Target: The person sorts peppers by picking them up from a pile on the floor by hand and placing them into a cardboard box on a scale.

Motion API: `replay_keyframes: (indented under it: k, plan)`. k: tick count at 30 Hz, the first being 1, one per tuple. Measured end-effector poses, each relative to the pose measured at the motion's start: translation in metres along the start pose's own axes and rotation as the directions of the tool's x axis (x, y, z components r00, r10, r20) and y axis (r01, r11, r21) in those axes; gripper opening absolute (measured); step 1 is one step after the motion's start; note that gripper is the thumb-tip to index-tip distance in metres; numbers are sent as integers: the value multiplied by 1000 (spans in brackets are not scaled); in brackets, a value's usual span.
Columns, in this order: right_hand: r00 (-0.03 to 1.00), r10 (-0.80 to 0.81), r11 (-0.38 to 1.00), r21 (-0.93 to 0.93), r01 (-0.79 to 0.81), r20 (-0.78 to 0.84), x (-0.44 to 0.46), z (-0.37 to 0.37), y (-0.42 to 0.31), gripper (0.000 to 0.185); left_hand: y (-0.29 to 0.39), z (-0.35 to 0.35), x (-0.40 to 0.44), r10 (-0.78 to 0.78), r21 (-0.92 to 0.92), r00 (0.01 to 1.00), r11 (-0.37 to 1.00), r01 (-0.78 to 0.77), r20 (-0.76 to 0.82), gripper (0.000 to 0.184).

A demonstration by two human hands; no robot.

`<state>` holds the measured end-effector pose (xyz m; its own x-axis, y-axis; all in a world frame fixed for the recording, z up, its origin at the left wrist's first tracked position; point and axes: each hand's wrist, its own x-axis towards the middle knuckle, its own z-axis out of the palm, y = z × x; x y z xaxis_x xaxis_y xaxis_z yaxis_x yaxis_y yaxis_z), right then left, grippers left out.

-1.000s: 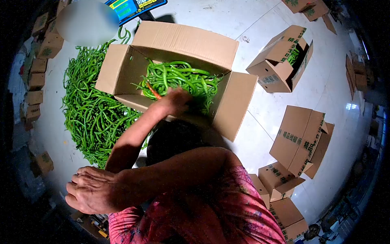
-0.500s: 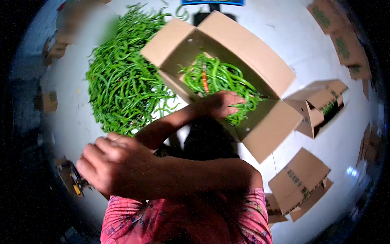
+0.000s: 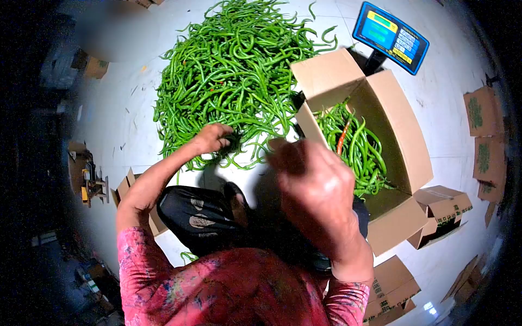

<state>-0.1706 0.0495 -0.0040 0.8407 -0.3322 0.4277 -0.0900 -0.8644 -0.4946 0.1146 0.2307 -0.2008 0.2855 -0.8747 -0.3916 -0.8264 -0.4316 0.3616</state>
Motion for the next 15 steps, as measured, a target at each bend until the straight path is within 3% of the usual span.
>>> replay_keyframes:
  k: [1, 3, 5, 6, 10, 13, 14, 15]
  plan:
    - [995, -35, 999, 20, 34, 94, -1, 6, 0, 17, -8, -11, -6, -117, -84, 990, 990, 110, -77, 39]
    - [994, -80, 955, 291, 54, 76, -5, 25, -4, 23, -41, -7, -6, -219, -102, 939, 975, 198, -264, 41]
    - [954, -110, 977, 207, 53, 278, -2, 37, -18, 26, -64, -2, -1, -275, -107, 880, 962, 253, -388, 41]
    - [956, -131, 961, 270, 58, 261, -3, 45, -20, 23, -68, -2, 0, -224, -97, 849, 975, 202, -479, 40]
    - [863, -121, 980, 197, 26, 490, 5, 54, -33, 24, -76, -7, 19, -116, -44, 783, 993, 112, -612, 37]
    - [773, -343, 921, 28, 389, 534, 21, 47, -59, 31, -74, -15, 42, 13, 28, 814, 1000, 4, -581, 35]
    - [724, -363, 893, -4, 451, 586, 14, 51, -61, 37, -73, -15, 50, 42, 46, 808, 999, -18, -588, 35]
    - [725, -348, 913, 39, 406, 594, 14, 52, -64, 38, -70, -16, 56, 34, 47, 793, 999, -7, -608, 36]
